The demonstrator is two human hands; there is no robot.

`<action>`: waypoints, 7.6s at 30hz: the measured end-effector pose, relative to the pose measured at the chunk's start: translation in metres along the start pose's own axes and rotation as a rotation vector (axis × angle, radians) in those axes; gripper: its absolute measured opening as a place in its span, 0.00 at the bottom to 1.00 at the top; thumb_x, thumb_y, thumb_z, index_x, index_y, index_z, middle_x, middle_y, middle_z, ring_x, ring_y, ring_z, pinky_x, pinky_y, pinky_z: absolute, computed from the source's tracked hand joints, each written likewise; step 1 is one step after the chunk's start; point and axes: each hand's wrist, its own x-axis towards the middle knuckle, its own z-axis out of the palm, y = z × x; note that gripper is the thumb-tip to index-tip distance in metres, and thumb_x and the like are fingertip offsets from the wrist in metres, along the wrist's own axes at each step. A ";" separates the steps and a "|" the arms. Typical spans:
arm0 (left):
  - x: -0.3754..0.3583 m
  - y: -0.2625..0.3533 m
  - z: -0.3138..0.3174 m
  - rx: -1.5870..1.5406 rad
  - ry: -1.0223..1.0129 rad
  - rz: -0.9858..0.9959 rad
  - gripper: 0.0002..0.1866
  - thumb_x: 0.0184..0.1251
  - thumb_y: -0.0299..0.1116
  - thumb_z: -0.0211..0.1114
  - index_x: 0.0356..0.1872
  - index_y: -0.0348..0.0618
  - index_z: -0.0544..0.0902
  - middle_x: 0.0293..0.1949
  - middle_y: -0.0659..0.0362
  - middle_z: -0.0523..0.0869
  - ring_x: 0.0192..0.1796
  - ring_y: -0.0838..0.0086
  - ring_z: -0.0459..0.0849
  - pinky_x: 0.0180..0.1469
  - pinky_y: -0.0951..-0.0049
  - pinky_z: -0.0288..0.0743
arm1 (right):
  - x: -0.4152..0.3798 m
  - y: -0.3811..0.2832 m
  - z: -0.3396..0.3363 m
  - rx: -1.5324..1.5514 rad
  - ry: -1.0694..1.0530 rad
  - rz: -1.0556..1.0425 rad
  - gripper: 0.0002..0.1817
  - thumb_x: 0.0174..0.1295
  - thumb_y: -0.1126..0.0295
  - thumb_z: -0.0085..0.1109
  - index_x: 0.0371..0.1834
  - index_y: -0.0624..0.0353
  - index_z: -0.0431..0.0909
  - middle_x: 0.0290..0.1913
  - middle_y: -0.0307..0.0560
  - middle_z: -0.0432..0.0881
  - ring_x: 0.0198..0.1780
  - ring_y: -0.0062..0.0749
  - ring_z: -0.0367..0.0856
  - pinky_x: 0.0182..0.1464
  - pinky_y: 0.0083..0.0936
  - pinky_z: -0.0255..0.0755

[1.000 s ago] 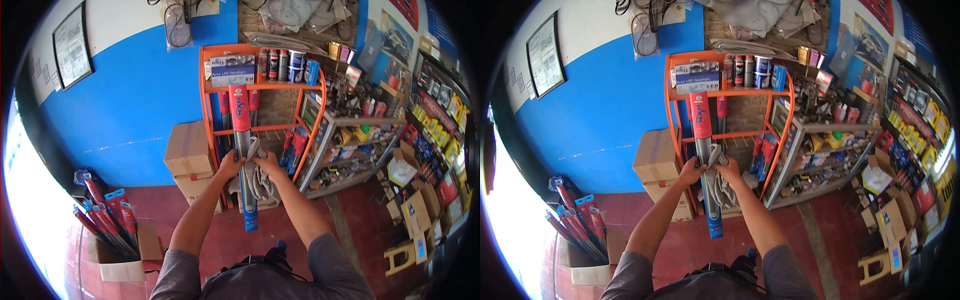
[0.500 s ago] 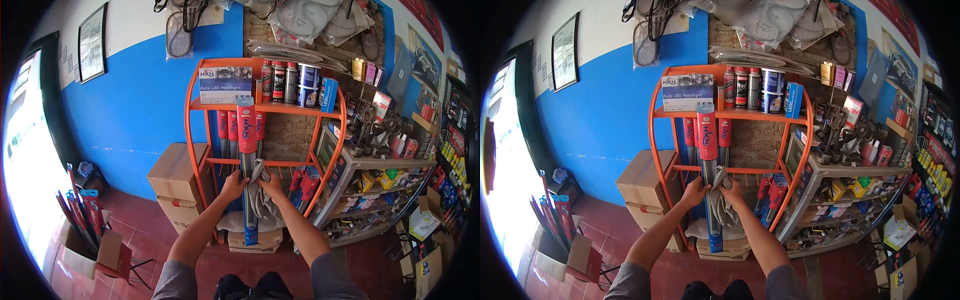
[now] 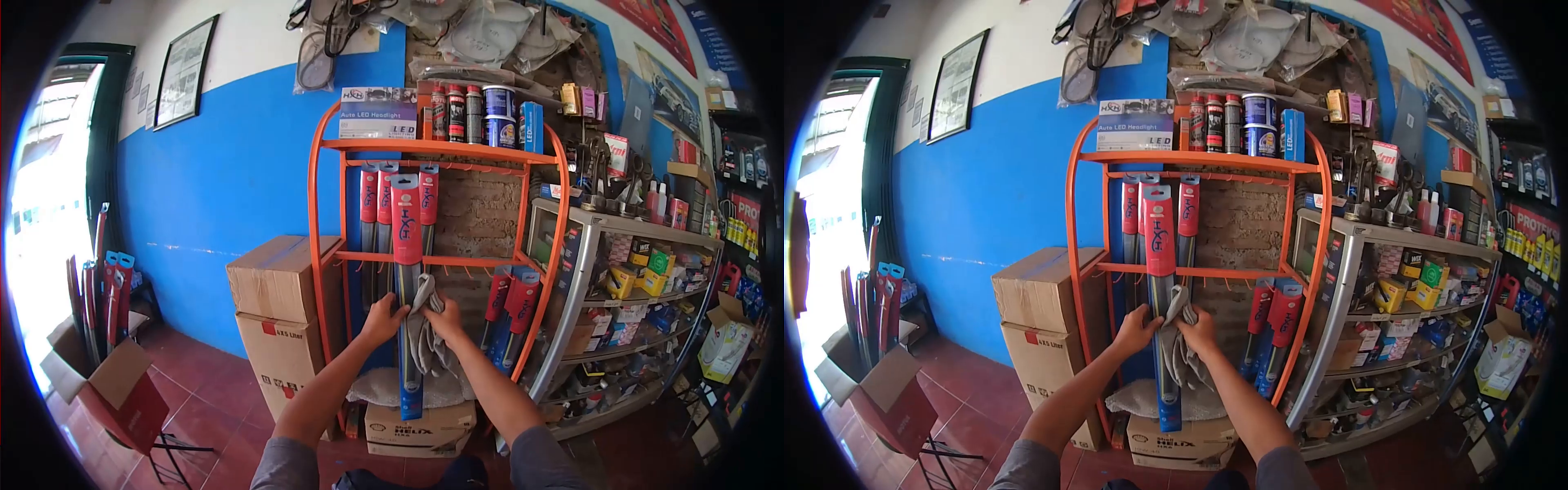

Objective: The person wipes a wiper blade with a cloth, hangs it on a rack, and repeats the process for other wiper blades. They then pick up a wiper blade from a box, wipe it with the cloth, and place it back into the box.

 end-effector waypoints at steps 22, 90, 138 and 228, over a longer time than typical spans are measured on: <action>0.159 0.185 -0.127 -0.143 -0.167 0.304 0.20 0.76 0.35 0.66 0.59 0.31 0.77 0.46 0.51 0.88 0.36 0.74 0.89 0.38 0.69 0.84 | 0.119 -0.239 -0.069 -0.399 -0.051 -0.790 0.29 0.59 0.69 0.73 0.64 0.65 0.77 0.56 0.59 0.84 0.60 0.48 0.83 0.64 0.37 0.73; 0.312 -0.012 0.167 -0.088 -0.422 -0.041 0.19 0.77 0.37 0.66 0.55 0.31 0.75 0.34 0.53 0.89 0.34 0.72 0.91 0.35 0.72 0.86 | 0.273 0.064 -0.156 -0.589 0.145 -0.431 0.15 0.61 0.67 0.70 0.47 0.63 0.83 0.39 0.62 0.86 0.45 0.59 0.86 0.46 0.43 0.76; -0.001 -0.046 -0.080 1.060 -0.912 -0.314 0.17 0.58 0.29 0.68 0.50 0.44 0.88 0.44 0.54 0.92 0.45 0.63 0.90 0.50 0.60 0.85 | 0.065 -0.037 0.168 -0.372 -0.433 -0.085 0.35 0.51 0.50 0.76 0.59 0.61 0.84 0.57 0.64 0.85 0.62 0.54 0.83 0.66 0.39 0.75; -0.213 -0.034 -1.083 0.390 -0.335 -1.043 0.18 0.76 0.45 0.61 0.55 0.42 0.84 0.44 0.52 0.90 0.51 0.65 0.89 0.55 0.62 0.81 | -0.215 -0.571 0.852 -0.044 -0.474 0.846 0.35 0.54 0.65 0.69 0.69 0.59 0.76 0.62 0.53 0.81 0.64 0.46 0.79 0.64 0.40 0.72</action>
